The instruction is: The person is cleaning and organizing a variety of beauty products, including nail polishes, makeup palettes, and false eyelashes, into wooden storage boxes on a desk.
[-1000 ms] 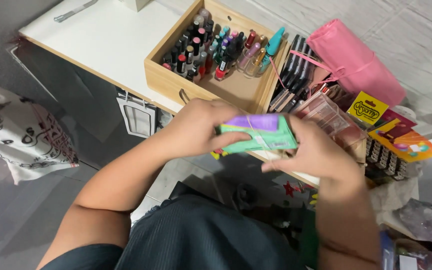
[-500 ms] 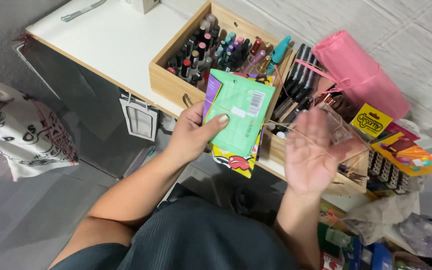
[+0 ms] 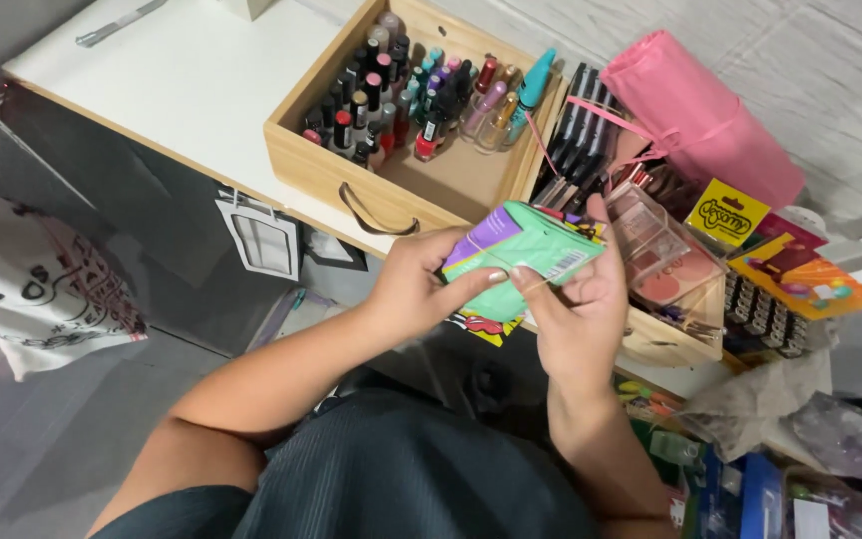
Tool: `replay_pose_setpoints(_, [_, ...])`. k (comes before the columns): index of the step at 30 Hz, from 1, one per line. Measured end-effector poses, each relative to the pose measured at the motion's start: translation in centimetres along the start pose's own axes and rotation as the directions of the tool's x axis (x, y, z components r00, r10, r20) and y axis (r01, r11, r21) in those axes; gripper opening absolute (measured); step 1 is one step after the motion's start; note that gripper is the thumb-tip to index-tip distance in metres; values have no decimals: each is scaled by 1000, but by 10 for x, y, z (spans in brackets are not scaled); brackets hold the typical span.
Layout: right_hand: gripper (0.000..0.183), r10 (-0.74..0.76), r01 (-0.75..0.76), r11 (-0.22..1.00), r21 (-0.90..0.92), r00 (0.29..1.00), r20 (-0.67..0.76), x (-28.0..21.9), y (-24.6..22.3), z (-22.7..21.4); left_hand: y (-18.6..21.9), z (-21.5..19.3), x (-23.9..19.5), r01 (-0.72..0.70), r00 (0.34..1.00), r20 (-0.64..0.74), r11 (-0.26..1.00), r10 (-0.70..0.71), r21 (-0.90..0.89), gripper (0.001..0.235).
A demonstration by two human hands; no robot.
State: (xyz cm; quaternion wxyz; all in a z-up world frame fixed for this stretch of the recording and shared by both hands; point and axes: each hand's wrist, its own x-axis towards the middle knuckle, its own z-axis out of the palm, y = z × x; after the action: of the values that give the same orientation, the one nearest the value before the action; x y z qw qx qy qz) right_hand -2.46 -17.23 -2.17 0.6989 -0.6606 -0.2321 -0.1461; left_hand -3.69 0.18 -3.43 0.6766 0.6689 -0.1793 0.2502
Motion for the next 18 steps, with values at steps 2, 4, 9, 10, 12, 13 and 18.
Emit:
replay_pose_setpoints(2, [93, 14, -14, 1000, -11, 1000, 6, 3, 2, -2, 11, -5, 1, 26, 999, 20, 997, -28, 74, 28])
replay_pose_setpoints(4, [94, 28, -27, 999, -23, 1000, 14, 6, 1, -7, 24, -15, 8, 49, 998, 36, 988, -55, 148, 30])
replay_pose_setpoints(9, [89, 155, -144, 987, -69, 966, 205, 2, -34, 0, 69, -40, 37, -880, 397, 694, 33, 601, 474, 15])
replay_pose_setpoints(10, [89, 157, -146, 987, -69, 966, 206, 0, -35, -2, 70, -39, 42, -879, 399, 693, 35, 600, 476, 15])
replay_pose_setpoints(12, [87, 262, -149, 909, -390, 931, 253, -5, -39, -7, 73, -38, 51, -946, 272, 752, 22, 600, 324, 25])
replay_pose_setpoints(13, [87, 257, -145, 910, -389, 933, 254, -6, -36, -10, 77, -40, 54, -946, 268, 753, 17, 600, 323, 25])
replay_pose_setpoints(18, [29, 246, 42, 806, -590, 883, 400, -18, -7, -34, 76, -52, 68, -936, 129, 897, -246, 423, 250, 18])
